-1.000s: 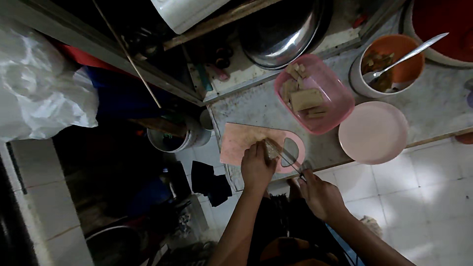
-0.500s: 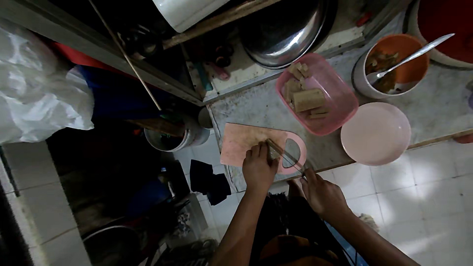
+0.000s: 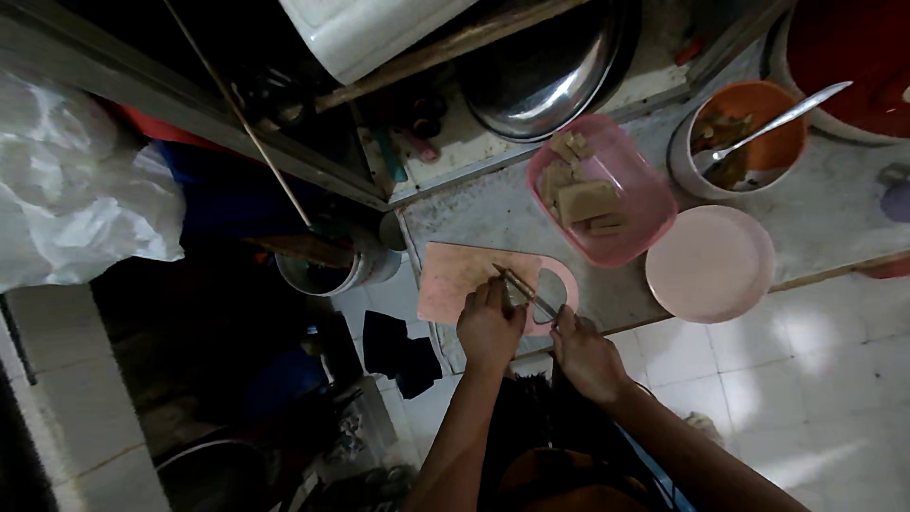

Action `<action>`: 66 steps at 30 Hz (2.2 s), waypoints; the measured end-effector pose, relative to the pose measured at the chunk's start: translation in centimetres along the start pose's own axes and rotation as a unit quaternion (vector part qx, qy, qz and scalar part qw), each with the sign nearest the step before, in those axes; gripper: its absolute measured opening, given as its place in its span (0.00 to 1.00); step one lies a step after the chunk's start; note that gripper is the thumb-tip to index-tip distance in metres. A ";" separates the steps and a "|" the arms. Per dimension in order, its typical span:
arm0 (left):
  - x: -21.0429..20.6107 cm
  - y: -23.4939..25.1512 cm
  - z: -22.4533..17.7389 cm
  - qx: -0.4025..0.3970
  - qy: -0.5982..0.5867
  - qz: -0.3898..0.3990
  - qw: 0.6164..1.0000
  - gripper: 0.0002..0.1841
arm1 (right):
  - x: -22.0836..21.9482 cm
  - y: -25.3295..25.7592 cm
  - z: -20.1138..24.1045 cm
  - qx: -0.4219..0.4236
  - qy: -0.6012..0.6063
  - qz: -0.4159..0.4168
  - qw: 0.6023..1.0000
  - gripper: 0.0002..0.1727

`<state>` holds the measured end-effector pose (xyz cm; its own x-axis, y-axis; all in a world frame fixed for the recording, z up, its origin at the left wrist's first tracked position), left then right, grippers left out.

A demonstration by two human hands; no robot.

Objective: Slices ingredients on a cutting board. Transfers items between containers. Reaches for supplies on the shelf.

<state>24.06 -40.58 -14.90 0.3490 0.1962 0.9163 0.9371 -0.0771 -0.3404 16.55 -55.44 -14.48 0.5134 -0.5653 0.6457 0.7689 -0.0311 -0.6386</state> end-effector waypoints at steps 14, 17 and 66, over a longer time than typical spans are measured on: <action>0.0 -0.8 0.8 0.035 -0.043 0.005 0.998 0.39 | 1.4 -1.0 -1.7 0.039 0.013 -0.019 0.999 0.26; -0.2 -1.0 1.3 0.017 -0.056 -0.016 0.998 0.37 | 1.6 -1.6 -1.0 0.073 0.005 -0.058 0.996 0.23; -0.4 -1.0 2.5 0.004 -0.130 -0.021 0.991 0.33 | 1.1 -2.8 0.3 0.084 -0.056 -0.063 0.993 0.23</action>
<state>22.99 -38.14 -15.49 0.2987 0.4450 0.8442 0.9503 -0.0571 -0.3061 15.09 -55.74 -11.92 0.4408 -0.4693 0.7652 0.8779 0.0475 -0.4765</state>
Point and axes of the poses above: each hand's wrist, its own y-axis towards the middle knuckle, its own x-axis out of the back of the hand, z = x × y, the point moved 2 cm from there along y, towards the middle knuckle, and after that the axes turned 9 degrees about y, right-handed, at the moved point
